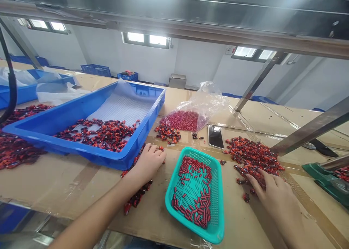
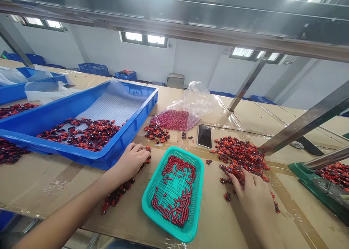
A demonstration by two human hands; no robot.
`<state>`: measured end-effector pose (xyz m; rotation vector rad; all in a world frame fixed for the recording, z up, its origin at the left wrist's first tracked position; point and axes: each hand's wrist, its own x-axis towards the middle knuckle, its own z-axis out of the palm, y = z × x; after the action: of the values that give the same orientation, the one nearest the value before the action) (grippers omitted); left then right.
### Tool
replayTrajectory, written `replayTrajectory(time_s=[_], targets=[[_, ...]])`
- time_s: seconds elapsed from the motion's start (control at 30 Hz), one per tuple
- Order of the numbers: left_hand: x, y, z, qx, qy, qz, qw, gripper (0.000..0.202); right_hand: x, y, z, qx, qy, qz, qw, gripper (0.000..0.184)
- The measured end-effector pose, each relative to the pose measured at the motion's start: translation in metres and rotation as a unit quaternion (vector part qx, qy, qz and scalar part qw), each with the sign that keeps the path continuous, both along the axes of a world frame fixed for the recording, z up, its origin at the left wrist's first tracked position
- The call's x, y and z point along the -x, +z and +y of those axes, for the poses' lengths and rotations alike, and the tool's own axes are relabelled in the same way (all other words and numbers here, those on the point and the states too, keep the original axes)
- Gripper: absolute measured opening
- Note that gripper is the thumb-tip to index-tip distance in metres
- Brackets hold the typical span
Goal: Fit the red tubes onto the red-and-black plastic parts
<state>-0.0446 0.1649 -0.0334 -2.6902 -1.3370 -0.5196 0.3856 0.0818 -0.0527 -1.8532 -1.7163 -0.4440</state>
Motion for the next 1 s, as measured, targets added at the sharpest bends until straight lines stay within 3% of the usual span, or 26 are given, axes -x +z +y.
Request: replayTrajectory(time_s=[0.07,0.13,0.23,0.3,0.4,0.5,0.67,0.87,1.0], targets=[[-0.001,0.000,0.001,0.008,-0.009,-0.014,1.000,0.009,0.021,0.003,-0.004,-0.020,0.043,-0.007,0.999,0.060],[-0.001,0.002,-0.003,0.015,-0.020,-0.045,0.999,0.004,0.053,0.008,-0.010,-0.007,0.136,-0.016,0.991,0.044],[0.001,0.008,-0.018,0.028,-0.040,-0.119,0.992,0.012,0.109,0.017,-0.012,0.065,0.309,-0.052,0.948,0.027],[0.002,0.013,-0.034,0.038,-0.056,-0.174,0.982,0.015,0.141,0.019,-0.006,0.097,0.360,-0.089,0.924,0.025],[0.004,0.021,-0.064,0.051,-0.072,-0.238,0.967,0.015,0.171,0.015,0.009,0.115,0.369,-0.137,0.912,0.035],[0.006,0.024,-0.091,0.066,-0.073,-0.303,0.948,0.013,0.182,0.007,0.023,0.126,0.368,-0.182,0.903,0.028],[0.004,0.014,-0.116,0.094,-0.077,-0.444,0.888,0.019,0.183,-0.002,0.026,0.132,0.360,-0.211,0.899,0.028],[-0.010,0.001,-0.130,0.106,-0.078,-0.520,0.844,0.024,0.179,-0.005,0.024,0.136,0.349,-0.140,0.917,0.032],[-0.016,0.001,-0.136,0.085,-0.067,-0.538,0.836,0.022,0.176,0.015,0.013,0.136,0.370,-0.035,0.918,0.023]])
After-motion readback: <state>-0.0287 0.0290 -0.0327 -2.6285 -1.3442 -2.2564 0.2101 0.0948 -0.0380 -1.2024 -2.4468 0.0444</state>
